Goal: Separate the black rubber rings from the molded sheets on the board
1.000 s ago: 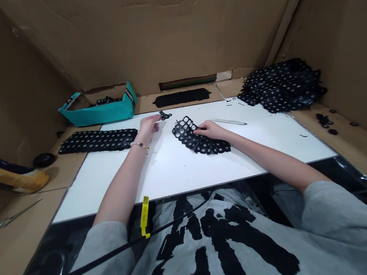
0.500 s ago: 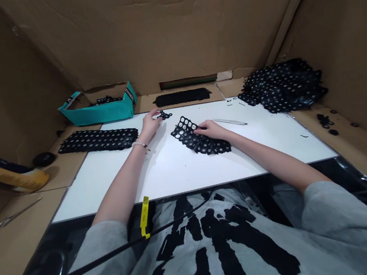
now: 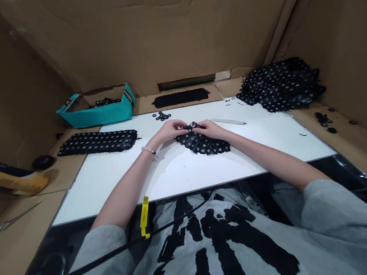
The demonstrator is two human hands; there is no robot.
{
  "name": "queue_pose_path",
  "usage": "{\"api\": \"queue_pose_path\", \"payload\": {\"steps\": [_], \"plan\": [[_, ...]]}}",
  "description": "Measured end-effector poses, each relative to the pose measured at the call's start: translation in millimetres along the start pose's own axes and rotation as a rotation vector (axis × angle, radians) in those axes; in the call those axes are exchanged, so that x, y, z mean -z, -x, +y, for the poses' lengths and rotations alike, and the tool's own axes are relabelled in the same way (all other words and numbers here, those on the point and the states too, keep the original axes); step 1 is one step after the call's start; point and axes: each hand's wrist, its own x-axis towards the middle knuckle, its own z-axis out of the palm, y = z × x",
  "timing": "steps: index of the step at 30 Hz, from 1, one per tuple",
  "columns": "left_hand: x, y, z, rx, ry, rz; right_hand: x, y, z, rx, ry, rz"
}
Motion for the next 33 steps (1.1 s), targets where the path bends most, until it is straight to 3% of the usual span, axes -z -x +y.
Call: {"api": "queue_pose_path", "payload": {"steps": [4,6,10,12,14,18,22,25,29,31,33], "plan": [[1.4,-4,-6,0.075,0.104,0.071,0,0,0,-0.063,0.037,0.002],[6.0,-6,-18,0.166,0.184,0.242,0,-1,0,-0.088,0.056,0.016],[28.8,-5,-56,0.314,0.213,0.704,1,-2,2,-0.105,0.128,0.007],[42.1,-2,-73,0.347,0.146,0.804,1,-2,3,-0.113,0.148,0.001],[51.9,0,-86,0.353,0.096,0.828,1,-2,2,-0.122,0.152,0.004],[59.4,0,-95,0.344,0.012,0.795,1,-1,0,-0.115,0.153,0.014],[54.8,0,-77,0.240,-0.088,0.710,1,0,-2,-0.122,0.145,0.018],[40.3,0,-47,0.118,-0.110,0.522,0,0,-2,-0.126,0.113,0.005],[10.4,0,-6,-0.105,-0.177,0.083,0,1,-4,-0.084,0.036,-0.004],[-2.1,2,8,-0.143,-0.252,0.026,1,1,-5,-0.081,-0.012,-0.015],[-9.5,4,15,-0.152,-0.289,0.051,5,0,-5,-0.091,-0.076,-0.037]]}}
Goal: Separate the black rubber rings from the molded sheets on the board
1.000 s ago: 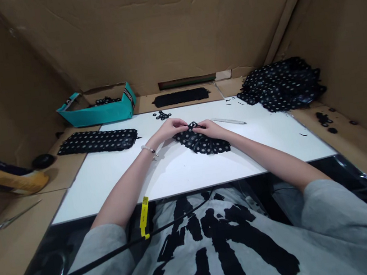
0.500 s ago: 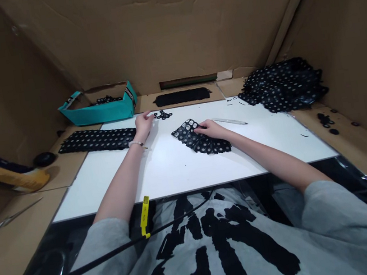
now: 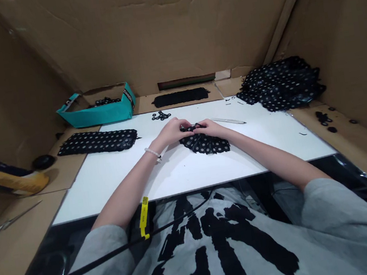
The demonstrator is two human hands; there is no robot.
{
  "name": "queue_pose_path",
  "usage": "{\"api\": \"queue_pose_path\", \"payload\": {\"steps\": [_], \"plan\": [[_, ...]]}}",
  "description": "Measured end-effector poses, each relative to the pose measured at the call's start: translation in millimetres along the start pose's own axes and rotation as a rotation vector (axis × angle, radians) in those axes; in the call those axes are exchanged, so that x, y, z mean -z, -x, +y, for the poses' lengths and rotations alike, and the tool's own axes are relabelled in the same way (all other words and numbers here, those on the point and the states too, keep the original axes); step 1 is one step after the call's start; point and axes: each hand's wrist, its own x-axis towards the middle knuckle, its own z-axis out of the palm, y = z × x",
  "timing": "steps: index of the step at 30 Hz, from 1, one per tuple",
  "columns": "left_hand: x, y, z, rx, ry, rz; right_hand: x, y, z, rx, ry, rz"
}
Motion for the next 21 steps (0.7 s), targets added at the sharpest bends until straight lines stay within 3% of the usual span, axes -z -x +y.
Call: {"api": "queue_pose_path", "payload": {"steps": [7,10,13,15,17,19,21], "plan": [[2.9,-4,-3,0.074,0.281,0.033,12,-3,4,-0.054,-0.018,-0.041],[5.2,-5,-22,0.250,0.456,0.038,10,-4,5,-0.043,-0.014,-0.034],[9.9,-2,-53,0.469,0.528,0.262,9,-5,6,-0.051,-0.025,-0.019],[15.8,2,-77,0.542,0.455,0.478,8,-5,6,-0.071,-0.031,-0.013],[22.8,6,-96,0.614,0.340,0.620,8,-4,5,-0.089,-0.042,-0.012],[29.0,10,-108,0.654,0.280,0.663,8,-3,3,-0.103,-0.053,-0.007],[33.4,12,-113,0.638,0.278,0.628,7,-2,0,-0.109,-0.052,0.004]]}}
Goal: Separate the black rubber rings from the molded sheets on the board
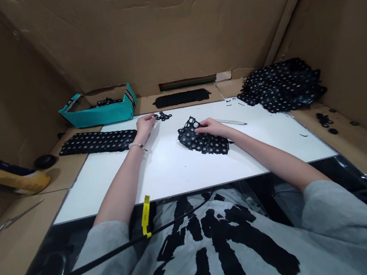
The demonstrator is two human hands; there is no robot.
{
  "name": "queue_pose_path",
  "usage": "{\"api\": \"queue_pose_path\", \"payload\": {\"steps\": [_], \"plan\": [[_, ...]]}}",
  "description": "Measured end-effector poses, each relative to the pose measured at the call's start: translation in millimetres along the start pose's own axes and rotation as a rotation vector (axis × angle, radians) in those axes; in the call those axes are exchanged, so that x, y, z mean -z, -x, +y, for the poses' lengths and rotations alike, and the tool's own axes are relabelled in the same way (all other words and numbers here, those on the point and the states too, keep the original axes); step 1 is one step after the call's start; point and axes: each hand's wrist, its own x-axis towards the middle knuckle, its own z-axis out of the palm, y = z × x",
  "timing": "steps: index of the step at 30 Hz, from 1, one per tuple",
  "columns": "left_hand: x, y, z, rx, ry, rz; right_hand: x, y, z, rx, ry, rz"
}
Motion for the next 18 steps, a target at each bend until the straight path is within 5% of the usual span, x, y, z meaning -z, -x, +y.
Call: {"api": "queue_pose_path", "payload": {"steps": [7,14,18], "plan": [[-1.3,16,29,-0.221,-0.111,-0.100,-3,2,-3,-0.027,0.009,0.029],[-29.5,68,83,-0.711,-0.230,-0.515,-7,-1,0,0.085,0.027,0.065],[-37.6,81,86,-0.690,-0.301,-0.526,-2,-4,5,0.197,0.006,-0.036]]}}
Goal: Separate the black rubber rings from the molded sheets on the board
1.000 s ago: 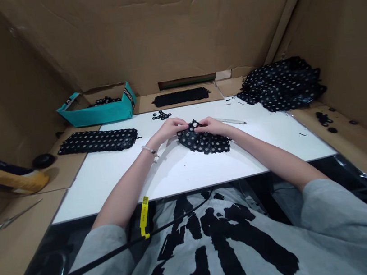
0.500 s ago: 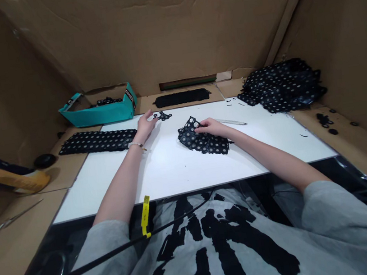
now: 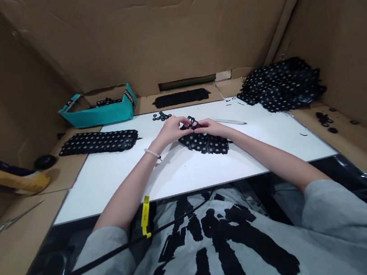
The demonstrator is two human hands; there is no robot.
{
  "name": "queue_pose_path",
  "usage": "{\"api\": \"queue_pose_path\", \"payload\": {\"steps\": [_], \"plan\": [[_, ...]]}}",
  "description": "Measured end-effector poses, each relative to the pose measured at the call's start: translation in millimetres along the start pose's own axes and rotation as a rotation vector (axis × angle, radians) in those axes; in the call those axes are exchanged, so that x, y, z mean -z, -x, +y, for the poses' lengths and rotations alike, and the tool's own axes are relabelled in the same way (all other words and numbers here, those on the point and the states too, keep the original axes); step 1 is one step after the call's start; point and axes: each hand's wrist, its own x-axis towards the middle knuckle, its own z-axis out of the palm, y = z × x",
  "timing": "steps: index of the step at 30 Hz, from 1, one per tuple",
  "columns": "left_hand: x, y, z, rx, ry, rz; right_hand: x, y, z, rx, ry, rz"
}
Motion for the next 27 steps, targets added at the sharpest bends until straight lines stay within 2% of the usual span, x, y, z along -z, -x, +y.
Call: {"api": "queue_pose_path", "payload": {"steps": [5,8,12,14,17,20,23,25,27], "plan": [[-5.0,-1,-2,0.073,0.045,-0.001,4,0,6,0.069,0.020,-0.094],[-6.2,-1,-1,0.115,0.135,0.023,3,1,6,0.041,-0.006,-0.066],[-5.7,-2,-5,0.219,0.333,0.032,1,1,3,-0.077,-0.008,0.011],[-6.7,-3,-12,0.310,0.455,0.090,1,1,1,-0.110,-0.009,0.038],[-10.1,-5,-29,0.426,0.574,0.240,0,1,0,-0.137,-0.043,0.078],[-9.3,-5,-52,0.504,0.537,0.364,-2,2,-1,-0.144,-0.050,0.076],[0.7,-2,-69,0.556,0.460,0.464,-3,3,-1,-0.153,-0.047,0.074],[8.7,1,-71,0.501,0.418,0.423,-4,4,1,-0.150,-0.051,0.090],[13.2,2,-62,0.386,0.386,0.295,-5,3,3,-0.125,-0.052,0.099]]}}
